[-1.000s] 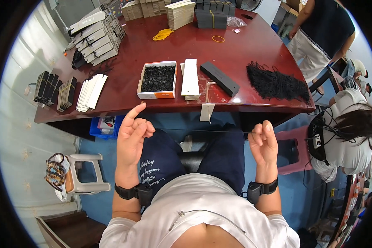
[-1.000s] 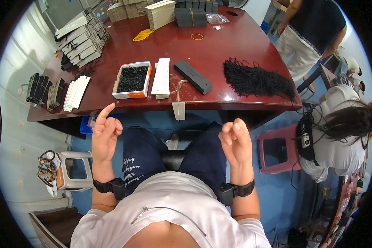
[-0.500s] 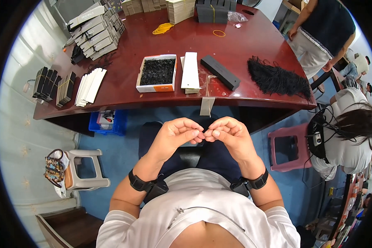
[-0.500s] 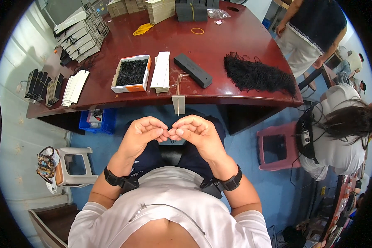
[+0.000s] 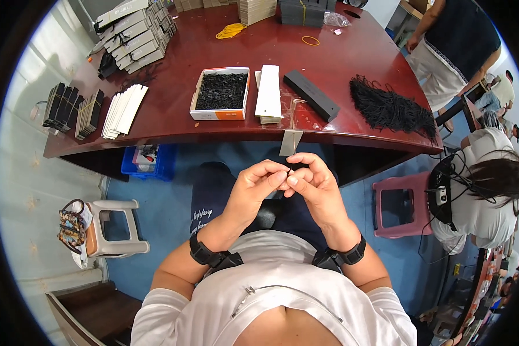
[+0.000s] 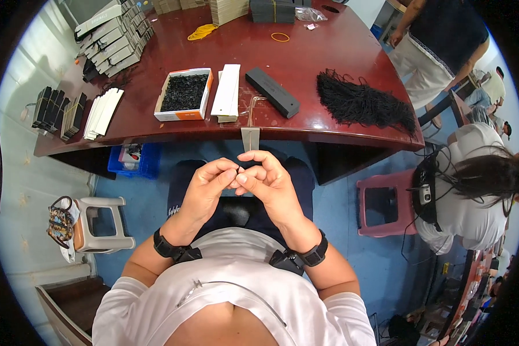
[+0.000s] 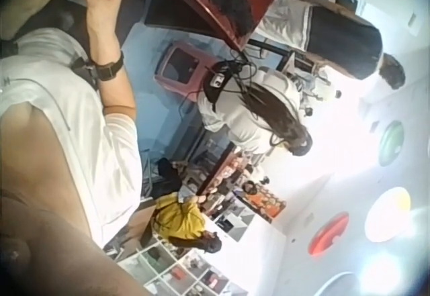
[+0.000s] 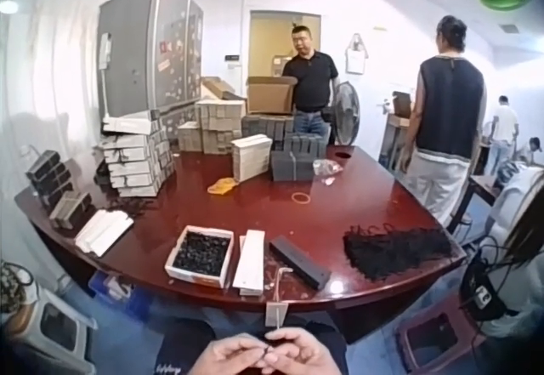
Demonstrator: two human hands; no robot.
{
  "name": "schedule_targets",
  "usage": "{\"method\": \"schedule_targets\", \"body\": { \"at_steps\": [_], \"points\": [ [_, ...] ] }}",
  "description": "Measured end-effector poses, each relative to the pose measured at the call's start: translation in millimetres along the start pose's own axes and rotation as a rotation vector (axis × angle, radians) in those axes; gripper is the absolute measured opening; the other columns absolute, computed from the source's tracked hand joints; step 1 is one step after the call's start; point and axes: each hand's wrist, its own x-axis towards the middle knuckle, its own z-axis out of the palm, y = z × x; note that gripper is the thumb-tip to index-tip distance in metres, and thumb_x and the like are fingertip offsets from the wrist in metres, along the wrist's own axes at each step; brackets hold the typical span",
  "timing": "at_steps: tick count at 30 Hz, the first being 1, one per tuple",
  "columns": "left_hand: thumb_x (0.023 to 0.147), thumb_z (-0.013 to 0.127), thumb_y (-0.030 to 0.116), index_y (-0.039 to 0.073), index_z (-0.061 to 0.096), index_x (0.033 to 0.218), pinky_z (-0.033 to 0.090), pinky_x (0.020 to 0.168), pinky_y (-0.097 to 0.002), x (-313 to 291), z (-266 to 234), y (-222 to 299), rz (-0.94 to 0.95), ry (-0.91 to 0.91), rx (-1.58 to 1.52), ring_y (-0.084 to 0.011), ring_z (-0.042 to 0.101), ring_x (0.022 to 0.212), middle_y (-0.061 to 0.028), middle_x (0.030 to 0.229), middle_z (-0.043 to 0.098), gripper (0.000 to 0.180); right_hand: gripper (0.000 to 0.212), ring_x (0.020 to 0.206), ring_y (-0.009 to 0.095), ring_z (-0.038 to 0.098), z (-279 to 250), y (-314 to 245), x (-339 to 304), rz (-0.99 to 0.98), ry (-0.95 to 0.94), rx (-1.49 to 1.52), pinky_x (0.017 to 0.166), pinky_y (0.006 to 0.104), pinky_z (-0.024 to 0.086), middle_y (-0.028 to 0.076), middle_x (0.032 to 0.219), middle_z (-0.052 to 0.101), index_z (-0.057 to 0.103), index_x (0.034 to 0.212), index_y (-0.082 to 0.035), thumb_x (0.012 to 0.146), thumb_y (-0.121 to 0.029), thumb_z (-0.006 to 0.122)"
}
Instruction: Assembling clothing tags by threading elastic strings and attaching plastic fasteners.
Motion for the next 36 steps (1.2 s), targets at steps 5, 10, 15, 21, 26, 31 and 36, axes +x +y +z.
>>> {"method": "schedule_targets", "body": {
  "at_steps": [5,10,15,21,26,31,36],
  "points": [
    [0.094,0.056,0.013,0.000,0.063,0.100,0.046,0.074,-0.0265,-0.8,2.7,-5.4,-0.071,0.034,-0.163,-0.0113,0.055,0.077,-0.0023,0.081,0.059,0.016,0.032,0.079,0.012,0.062,-1.2,2.9,0.7,0.002,0.009,-0.017,0.075,0.0251,0.049,0.006,0.083,0.067,0.051,0.118,-0.002,0.089,-0.008,0.063],
    [0.094,0.056,0.013,0.000,0.063,0.097,0.045,0.072,-0.0263,-0.7,1.0,-8.0,-0.111,0.012,-0.225,-0.0129,0.056,0.077,-0.0029,0.079,0.059,0.015,0.032,0.078,0.010,0.061,-3.8,4.1,1.4,0.013,0.004,-0.045,0.073,0.0240,0.048,0.004,0.082,0.066,0.052,0.117,-0.002,0.088,-0.009,0.063],
    [0.094,0.055,0.012,0.000,0.063,0.094,0.045,0.072,-0.0260,1.2,-2.8,-9.3,-0.113,-0.042,-0.214,-0.0136,0.056,0.077,-0.0038,0.083,0.058,0.014,0.032,0.077,0.009,0.061,-7.4,3.5,1.1,0.076,-0.023,-0.004,0.071,0.0235,0.048,0.004,0.081,0.066,0.053,0.116,-0.002,0.088,-0.010,0.065],
    [0.092,0.057,0.008,-0.001,0.062,0.090,0.045,0.077,-0.0254,-2.1,0.2,-5.1,-0.024,-0.012,-0.030,-0.0107,0.054,0.082,-0.0049,0.101,0.051,0.011,0.027,0.078,0.010,0.061,-2.8,-0.6,-5.2,0.080,0.012,-0.076,0.069,0.0231,0.047,0.005,0.085,0.066,0.058,0.112,-0.002,0.087,-0.009,0.065],
    [0.090,0.060,0.008,0.000,0.062,0.088,0.043,0.076,-0.0225,-1.7,0.9,0.3,0.117,-0.030,0.131,-0.0072,0.051,0.086,-0.0031,0.107,0.047,0.009,0.016,0.080,0.011,0.061,0.8,-9.7,-7.5,-0.017,0.024,-0.149,0.069,0.0224,0.047,0.004,0.088,0.064,0.067,0.103,-0.002,0.087,-0.005,0.064],
    [0.089,0.063,0.009,0.000,0.063,0.088,0.039,0.071,-0.0196,-3.1,-0.2,0.1,0.120,0.006,0.231,-0.0071,0.049,0.085,-0.0026,0.106,0.048,0.009,0.011,0.085,0.011,0.056,0.9,-2.4,-4.7,-0.219,0.040,-0.234,0.074,0.0229,0.046,0.004,0.097,0.055,0.067,0.096,-0.001,0.085,0.000,0.065],
    [0.085,0.067,0.011,0.002,0.064,0.091,0.044,0.077,-0.0241,-4.3,1.1,4.1,0.176,0.022,0.348,-0.0105,0.053,0.089,-0.0042,0.106,0.051,0.011,0.007,0.080,0.009,0.055,-0.2,-2.7,-5.7,-0.289,0.015,-0.273,0.071,0.0221,0.045,0.005,0.099,0.058,0.063,0.094,-0.001,0.088,-0.002,0.061]
  ]
}}
